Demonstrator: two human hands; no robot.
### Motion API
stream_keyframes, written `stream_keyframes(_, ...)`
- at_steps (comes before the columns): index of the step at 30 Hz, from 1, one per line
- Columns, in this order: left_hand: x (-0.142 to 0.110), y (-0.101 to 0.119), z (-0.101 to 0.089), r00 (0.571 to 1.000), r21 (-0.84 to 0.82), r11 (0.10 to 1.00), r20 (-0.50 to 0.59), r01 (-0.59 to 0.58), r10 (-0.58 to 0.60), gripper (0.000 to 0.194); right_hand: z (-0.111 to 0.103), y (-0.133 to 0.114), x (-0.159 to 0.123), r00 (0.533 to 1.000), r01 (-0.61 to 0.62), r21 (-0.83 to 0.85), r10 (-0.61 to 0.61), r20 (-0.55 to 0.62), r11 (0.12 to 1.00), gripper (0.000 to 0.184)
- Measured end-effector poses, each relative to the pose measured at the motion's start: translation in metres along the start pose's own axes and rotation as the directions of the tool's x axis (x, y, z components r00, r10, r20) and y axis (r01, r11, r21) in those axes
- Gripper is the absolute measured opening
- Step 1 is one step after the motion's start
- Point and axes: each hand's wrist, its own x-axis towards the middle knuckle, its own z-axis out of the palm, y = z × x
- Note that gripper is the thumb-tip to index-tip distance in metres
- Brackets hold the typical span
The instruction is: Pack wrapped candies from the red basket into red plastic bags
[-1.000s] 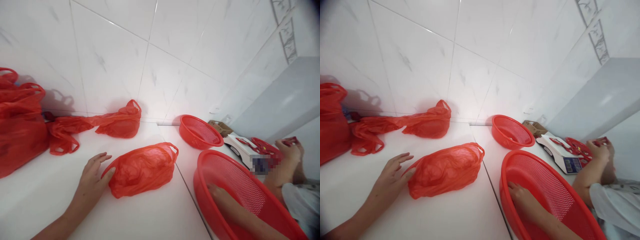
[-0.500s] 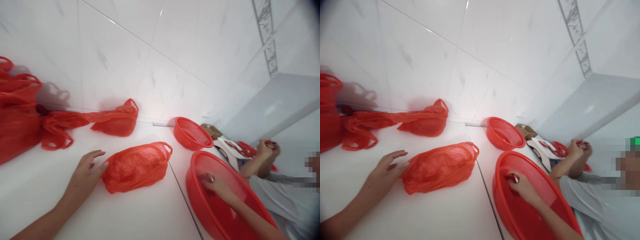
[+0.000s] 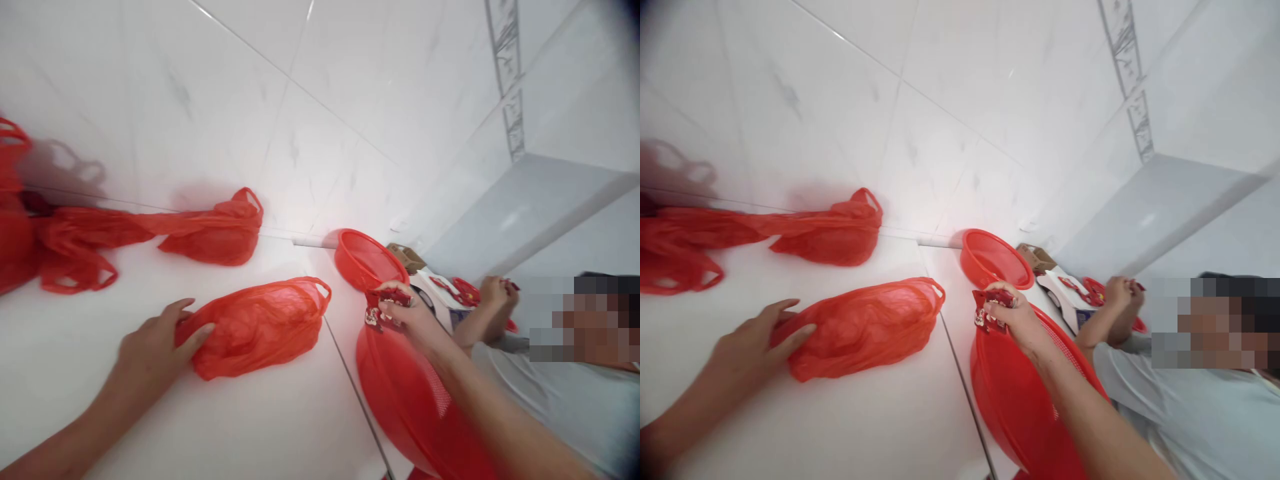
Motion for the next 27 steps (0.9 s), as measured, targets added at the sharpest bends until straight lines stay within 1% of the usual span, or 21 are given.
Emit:
stream_keyframes(2, -0.002, 0.003, -0.001, 1.0, -0.018, 1.0, -0.017, -0.012, 0.011, 0.054, 0.029, -0.016, 0.011, 0.986, 0.137, -0.153, -0.12, 0.117, 0.979, 0.026)
stream_keyframes(3, -0.003, 0.004, -0.001, 0.999, -0.024, 0.999, -0.021, -0.025, 0.025, 0.053, 0.046, -0.022, 0.016, 0.962, 0.233, -0.24, -0.187, 0.199, 0.942, 0.022)
stream_keyframes(4, -0.003, 0.004, -0.001, 0.999, -0.03, 0.999, -0.023, -0.042, 0.042, 0.051, 0.064, -0.027, 0.021, 0.924, 0.336, -0.313, -0.248, 0.291, 0.888, 0.02)
stream_keyframes(6, -0.004, 0.004, -0.001, 0.997, -0.044, 0.996, -0.015, -0.073, 0.072, 0.048, 0.101, -0.028, 0.03, 0.823, 0.526, -0.43, -0.31, 0.476, 0.734, 0.024)
stream_keyframes(8, -0.004, 0.002, -0.001, 0.996, -0.072, 0.993, -0.001, -0.091, 0.091, 0.045, 0.133, -0.02, 0.04, 0.724, 0.659, -0.524, -0.27, 0.634, 0.539, 0.033)
stream_keyframes(9, -0.004, 0.002, -0.001, 0.995, -0.097, 0.991, 0.008, -0.098, 0.099, 0.043, 0.146, -0.013, 0.045, 0.689, 0.702, -0.553, -0.229, 0.688, 0.45, 0.036)
stream_keyframes(10, -0.005, 0.001, -0.001, 0.994, -0.127, 0.987, 0.016, -0.102, 0.105, 0.041, 0.157, -0.005, 0.049, 0.662, 0.729, -0.567, -0.184, 0.727, 0.384, 0.038)
stream_keyframes(11, -0.005, 0.001, -0.001, 0.994, -0.16, 0.982, 0.022, -0.104, 0.109, 0.039, 0.164, 0.003, 0.053, 0.646, 0.741, -0.574, -0.134, 0.752, 0.349, 0.044)
stream_keyframes(12, -0.005, 0.0, -0.001, 0.993, -0.195, 0.975, 0.026, -0.107, 0.114, 0.037, 0.169, 0.01, 0.057, 0.637, 0.74, -0.576, -0.089, 0.765, 0.347, 0.054)
stream_keyframes(13, -0.005, 0.0, 0.0, 0.993, -0.225, 0.968, 0.027, -0.107, 0.116, 0.035, 0.17, 0.016, 0.059, 0.635, 0.731, -0.576, -0.054, 0.771, 0.365, 0.068)
stream_keyframes(14, -0.005, 0.0, 0.0, 0.993, -0.252, 0.962, 0.027, -0.107, 0.118, 0.034, 0.169, 0.018, 0.061, 0.634, 0.717, -0.575, -0.028, 0.772, 0.393, 0.082)
stream_keyframes(15, -0.005, 0.0, 0.0, 0.993, -0.273, 0.956, 0.026, -0.105, 0.117, 0.033, 0.166, 0.017, 0.061, 0.636, 0.701, -0.573, -0.009, 0.771, 0.424, 0.091)
stream_keyframes(16, -0.006, 0.0, -0.001, 0.993, -0.29, 0.952, 0.024, -0.1, 0.112, 0.032, 0.16, 0.014, 0.059, 0.642, 0.683, -0.569, -0.005, 0.766, 0.458, 0.093)
stream_keyframes(17, -0.006, 0.001, -0.001, 0.994, -0.303, 0.948, 0.025, -0.093, 0.105, 0.032, 0.153, 0.008, 0.057, 0.655, 0.664, -0.565, -0.018, 0.755, 0.49, 0.09)
stream_keyframes(18, -0.006, 0.001, -0.001, 0.995, -0.312, 0.946, 0.025, -0.083, 0.096, 0.032, 0.143, 0.001, 0.053, 0.674, 0.645, -0.565, -0.036, 0.738, 0.514, 0.084)
stream_keyframes(19, -0.006, 0.002, -0.001, 0.996, -0.317, 0.946, 0.025, -0.073, 0.085, 0.031, 0.132, -0.008, 0.047, 0.703, 0.622, -0.575, -0.054, 0.71, 0.531, 0.077)
stream_keyframes(21, -0.006, 0.002, -0.001, 0.997, -0.322, 0.945, 0.026, -0.057, 0.069, 0.031, 0.105, -0.023, 0.035, 0.779, 0.565, -0.622, -0.102, 0.619, 0.542, 0.057)
stream_keyframes(23, -0.006, 0.002, -0.001, 0.998, -0.322, 0.946, 0.025, -0.046, 0.057, 0.032, 0.074, -0.03, 0.02, 0.855, 0.495, -0.682, -0.161, 0.493, 0.539, 0.038)
stream_keyframes(25, -0.006, 0.001, 0.0, 0.999, -0.323, 0.946, 0.018, -0.04, 0.048, 0.032, 0.04, -0.025, 0.007, 0.914, 0.403, -0.746, -0.2, 0.352, 0.53, 0.023)
stream_keyframes(27, -0.005, 0.001, 0.0, 0.999, -0.325, 0.945, 0.013, -0.036, 0.042, 0.033, 0.007, -0.009, -0.005, 0.953, 0.301, -0.813, -0.187, 0.238, 0.499, 0.013)
